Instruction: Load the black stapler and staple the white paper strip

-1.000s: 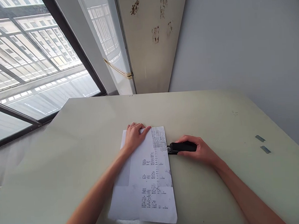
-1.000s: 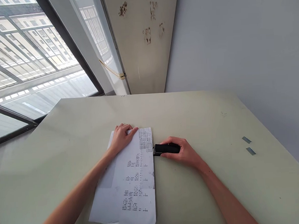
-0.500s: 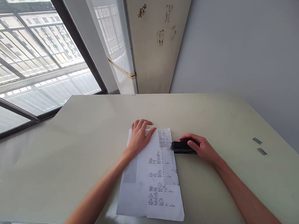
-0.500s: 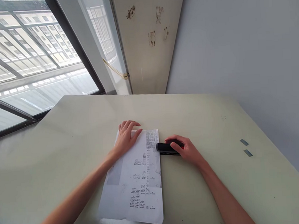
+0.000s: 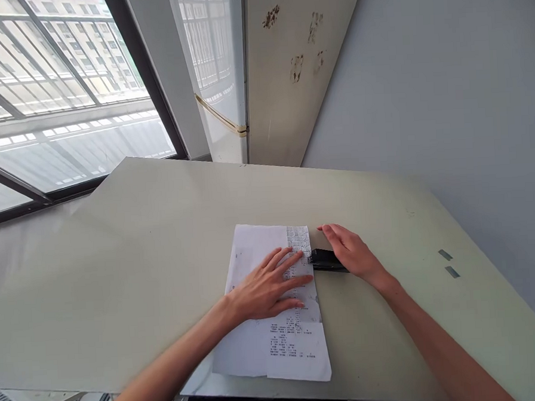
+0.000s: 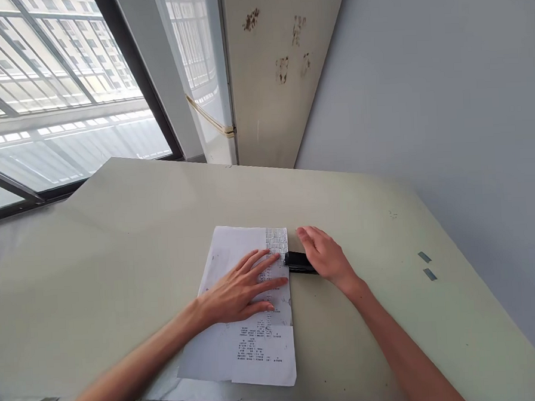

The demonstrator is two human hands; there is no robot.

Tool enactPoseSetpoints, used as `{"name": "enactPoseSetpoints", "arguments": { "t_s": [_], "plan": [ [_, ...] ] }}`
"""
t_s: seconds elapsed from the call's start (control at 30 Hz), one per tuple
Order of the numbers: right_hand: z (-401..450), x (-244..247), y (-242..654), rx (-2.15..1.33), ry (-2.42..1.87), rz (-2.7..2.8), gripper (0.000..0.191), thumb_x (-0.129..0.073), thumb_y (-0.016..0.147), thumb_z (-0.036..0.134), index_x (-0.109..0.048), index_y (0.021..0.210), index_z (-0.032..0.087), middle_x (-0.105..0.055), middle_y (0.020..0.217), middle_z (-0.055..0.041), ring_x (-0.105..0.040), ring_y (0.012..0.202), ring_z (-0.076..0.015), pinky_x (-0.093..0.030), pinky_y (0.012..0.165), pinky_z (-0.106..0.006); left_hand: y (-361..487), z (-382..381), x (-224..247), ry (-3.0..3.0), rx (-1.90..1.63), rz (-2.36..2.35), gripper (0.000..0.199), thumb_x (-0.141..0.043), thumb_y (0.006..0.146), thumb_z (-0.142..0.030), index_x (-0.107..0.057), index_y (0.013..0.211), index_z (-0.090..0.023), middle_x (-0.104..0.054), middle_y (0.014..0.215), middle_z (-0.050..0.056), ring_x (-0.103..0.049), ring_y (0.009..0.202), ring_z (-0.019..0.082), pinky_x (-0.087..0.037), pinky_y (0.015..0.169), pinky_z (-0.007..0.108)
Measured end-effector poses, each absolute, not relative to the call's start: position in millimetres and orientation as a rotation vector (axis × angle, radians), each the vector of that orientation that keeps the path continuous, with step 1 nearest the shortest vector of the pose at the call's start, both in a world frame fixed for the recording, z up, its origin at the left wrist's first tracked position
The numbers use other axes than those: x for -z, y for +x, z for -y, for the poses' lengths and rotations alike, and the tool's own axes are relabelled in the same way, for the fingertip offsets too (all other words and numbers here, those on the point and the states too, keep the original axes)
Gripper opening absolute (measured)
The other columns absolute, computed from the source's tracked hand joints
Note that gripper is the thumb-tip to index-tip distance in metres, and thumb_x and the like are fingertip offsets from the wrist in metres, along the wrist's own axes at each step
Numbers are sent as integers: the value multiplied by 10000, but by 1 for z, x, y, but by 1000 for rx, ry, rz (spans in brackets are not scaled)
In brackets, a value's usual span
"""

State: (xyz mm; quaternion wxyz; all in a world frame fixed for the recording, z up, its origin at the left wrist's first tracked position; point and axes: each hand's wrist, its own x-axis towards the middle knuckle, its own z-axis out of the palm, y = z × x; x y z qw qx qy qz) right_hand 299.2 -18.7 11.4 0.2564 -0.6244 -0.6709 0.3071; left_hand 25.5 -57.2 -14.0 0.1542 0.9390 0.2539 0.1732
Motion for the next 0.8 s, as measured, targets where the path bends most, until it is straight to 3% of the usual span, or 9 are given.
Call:
{"name": "enactPoseSetpoints", "arguments": {
  "t_s": [0.2,0.6,0.8],
  "plan": [
    [21,-19,283,-817,-1772,1913,575,-277,1078,691,-711,1225,344,-706,1392,-45,-605,1333,-327,-498,1091,-510,32,56,21,2684,-530,-715,562,-533,1050,-608,-584,1520,-303,-195,1779,79,-222,1625,388,-253,1315,583],
    [26,-25,268,-811,-1741,1955,558,-280,1082,668,-693,1295,359,-690,1436,-34,-581,1389,-326,-449,1176,-538,35,57,23,2659,-558,-699,548,-534,1059,-589,-564,1540,-330,-183,1778,38,-159,1641,345,-229,1330,560],
    [27,-27,264,-832,-1786,1978,539,-256,1098,631,-660,1342,369,-638,1506,-5,-506,1465,-300,-390,1224,-539,38,58,24,2647,-540,-697,576,-513,1064,-600,-566,1544,-286,-160,1777,78,-145,1639,358,-205,1335,563]
  ]
}}
